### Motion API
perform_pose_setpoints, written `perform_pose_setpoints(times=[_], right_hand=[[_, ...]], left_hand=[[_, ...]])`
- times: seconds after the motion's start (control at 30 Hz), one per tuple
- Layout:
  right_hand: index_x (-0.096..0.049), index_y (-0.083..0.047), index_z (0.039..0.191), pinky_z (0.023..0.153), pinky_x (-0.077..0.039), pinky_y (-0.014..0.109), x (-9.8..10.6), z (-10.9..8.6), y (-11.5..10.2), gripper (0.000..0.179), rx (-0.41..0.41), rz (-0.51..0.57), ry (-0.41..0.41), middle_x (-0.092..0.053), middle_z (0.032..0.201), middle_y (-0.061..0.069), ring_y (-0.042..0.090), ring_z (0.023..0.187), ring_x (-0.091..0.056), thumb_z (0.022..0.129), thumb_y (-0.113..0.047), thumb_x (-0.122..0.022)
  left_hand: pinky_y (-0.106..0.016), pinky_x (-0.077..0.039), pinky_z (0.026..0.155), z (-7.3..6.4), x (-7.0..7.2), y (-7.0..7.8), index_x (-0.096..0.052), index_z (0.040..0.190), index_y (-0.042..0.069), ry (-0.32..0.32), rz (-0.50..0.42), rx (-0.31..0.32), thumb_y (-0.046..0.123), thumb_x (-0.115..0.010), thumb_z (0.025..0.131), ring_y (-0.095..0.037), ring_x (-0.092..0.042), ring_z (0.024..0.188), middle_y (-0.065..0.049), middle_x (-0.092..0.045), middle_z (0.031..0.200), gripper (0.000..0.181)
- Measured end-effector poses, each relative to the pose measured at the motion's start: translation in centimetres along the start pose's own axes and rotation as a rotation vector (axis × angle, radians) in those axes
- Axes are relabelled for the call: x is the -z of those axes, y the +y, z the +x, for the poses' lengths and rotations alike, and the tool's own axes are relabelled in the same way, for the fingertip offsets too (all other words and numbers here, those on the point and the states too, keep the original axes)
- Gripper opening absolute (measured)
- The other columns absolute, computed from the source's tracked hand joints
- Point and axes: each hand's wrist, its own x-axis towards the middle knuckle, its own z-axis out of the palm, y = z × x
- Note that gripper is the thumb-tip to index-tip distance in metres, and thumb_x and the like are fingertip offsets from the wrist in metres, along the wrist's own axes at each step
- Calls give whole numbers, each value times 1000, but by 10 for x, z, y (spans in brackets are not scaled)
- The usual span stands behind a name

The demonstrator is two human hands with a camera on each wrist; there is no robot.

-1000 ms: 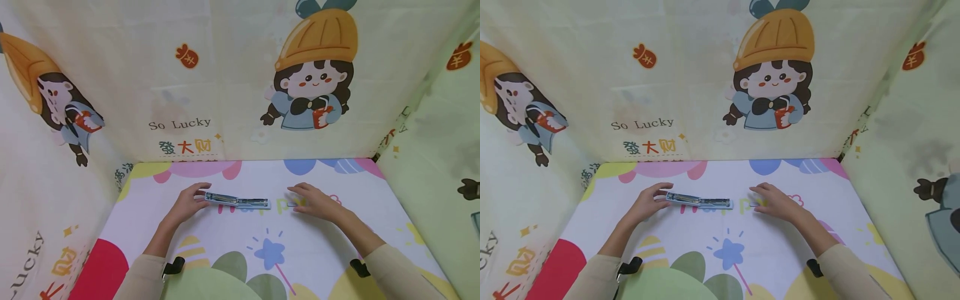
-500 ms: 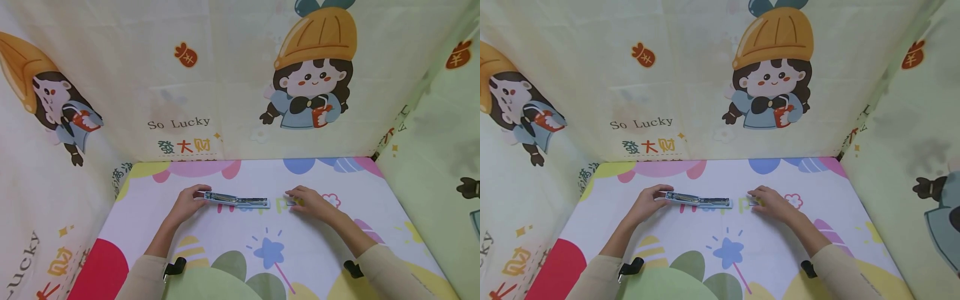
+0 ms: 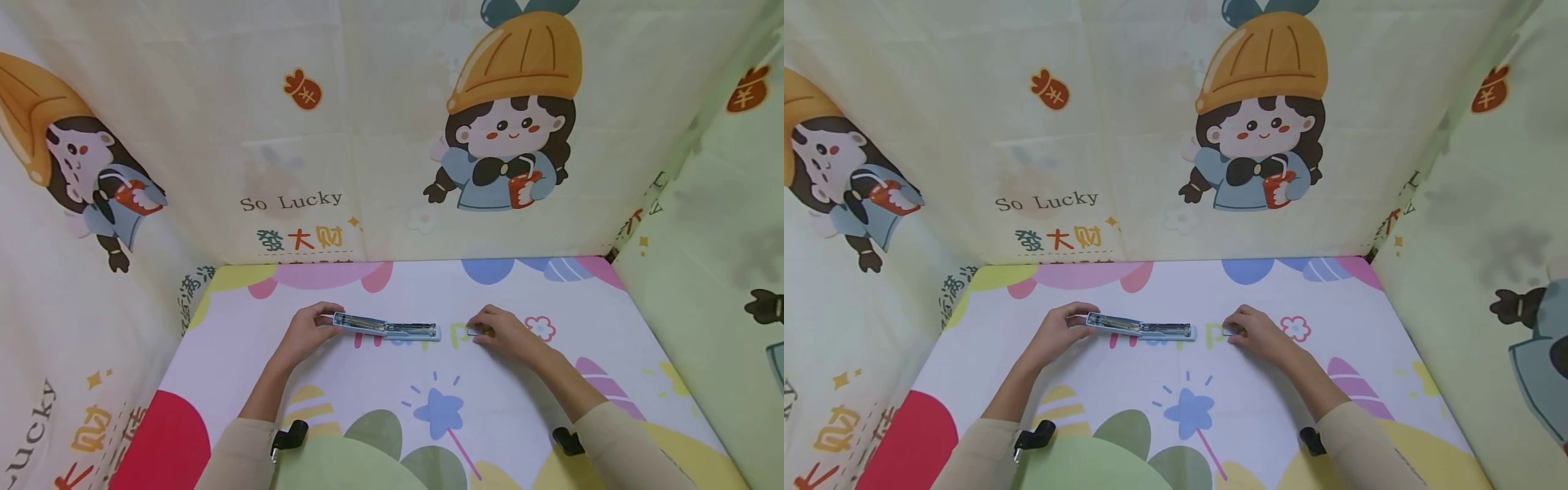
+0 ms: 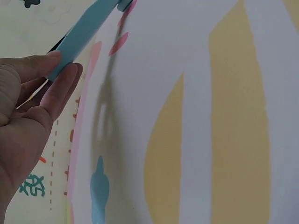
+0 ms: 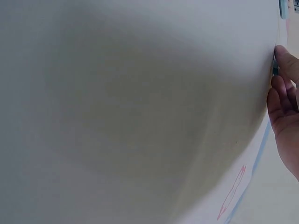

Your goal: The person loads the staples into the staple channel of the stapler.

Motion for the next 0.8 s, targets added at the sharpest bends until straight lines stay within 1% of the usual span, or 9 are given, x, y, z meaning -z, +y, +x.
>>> perform_pose_setpoints(times=[0.2, 0.33, 0.8], right_hand=[[-76, -10, 112, 86, -57, 35, 2, 1, 0, 25, -10, 22, -20, -68, 107, 1, 14, 93, -63, 88, -13, -82], [-76, -11, 111, 86, -57, 36, 2, 1, 1, 23, -18, 38, -18, -69, 106, 0, 13, 93, -63, 89, -12, -81], [-76, -10, 108, 82, -57, 32, 1, 1, 2, 20, 21, 38, 3, -69, 103, 1, 12, 88, -61, 88, -9, -80]], left_hand=[[-25, -60, 82, 1, 0, -1, -70, 126, 8, -13, 1, 16, 2, -78, 89, -24, -68, 101, -15, -68, 127, 39], [-25, -60, 81, 2, 0, -3, -69, 127, 8, -21, 0, 16, 2, -78, 89, -24, -68, 100, -15, -68, 128, 39], [-24, -60, 81, 2, -1, -1, -69, 126, 5, -24, -54, 12, -3, -76, 89, -24, -69, 102, -18, -67, 129, 38]])
